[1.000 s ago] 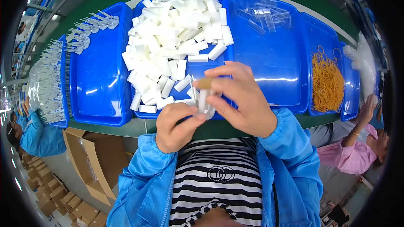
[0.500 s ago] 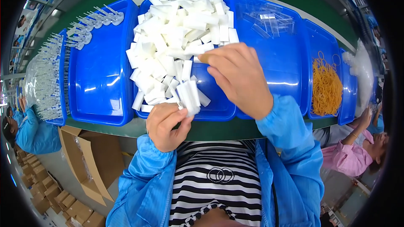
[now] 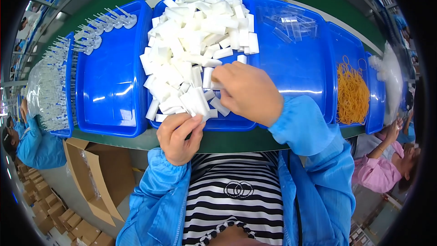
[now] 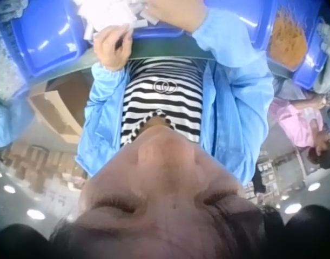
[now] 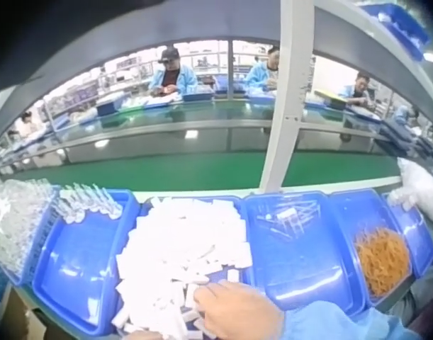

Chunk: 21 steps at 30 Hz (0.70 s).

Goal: The person assembles foam components into clear plastic holders by hand, secures the bundles with rubber bands, and places the completed units onto a tray.

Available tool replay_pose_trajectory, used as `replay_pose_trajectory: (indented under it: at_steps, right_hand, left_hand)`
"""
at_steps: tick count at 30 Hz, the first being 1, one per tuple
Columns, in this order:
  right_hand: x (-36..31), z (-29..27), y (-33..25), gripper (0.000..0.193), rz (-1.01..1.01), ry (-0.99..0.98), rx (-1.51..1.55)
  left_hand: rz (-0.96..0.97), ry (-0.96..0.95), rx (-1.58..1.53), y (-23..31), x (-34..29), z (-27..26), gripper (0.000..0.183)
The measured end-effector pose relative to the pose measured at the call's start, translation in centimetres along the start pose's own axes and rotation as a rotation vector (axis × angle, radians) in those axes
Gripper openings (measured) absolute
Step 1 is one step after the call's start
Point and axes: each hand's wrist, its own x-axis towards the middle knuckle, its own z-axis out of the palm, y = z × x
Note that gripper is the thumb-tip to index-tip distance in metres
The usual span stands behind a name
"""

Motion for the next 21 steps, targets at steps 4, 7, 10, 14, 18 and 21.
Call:
replay_pose_trajectory:
  at_steps: [4, 7, 10, 14, 18, 21]
  right_hand:
    - [-0.9, -2.8, -1.3, 0.039, 0.387, 0.102, 0.739]
    - [-2.2, -4.3, -2.7, 0.042, 0.329, 0.094, 0.735]
    - [-3.4, -4.4, -2.9, 0.032, 0.217, 0.026, 0.439]
    - [-4.2, -3.8, -2.8, 0.035, 0.073, 0.256, 0.440]
    - [-4.4, -3.7, -2.0, 0.028, -0.026, 0.304, 0.464]
    - [-4.3, -3.9, -2.5, 0.029, 0.067, 0.276, 0.513]
  left_hand:
    - [0.074, -0.052, -0.008, 0.1, 0.7, 0.4, 0.039]
    - [0.088, -0.135, 0.022, 0.5, 1.3, 1.2, 0.038]
    - [0.112, -0.154, -0.012, 1.0, 2.0, 2.1, 0.037]
    - [0.109, -0.166, 0.033, 1.3, 2.8, 3.0, 0.032]
    - [0.066, -0.206, 0.131, 1.4, 2.0, 2.6, 0.028]
    - [0.063, -0.225, 0.083, 1.3, 1.9, 2.3, 0.032]
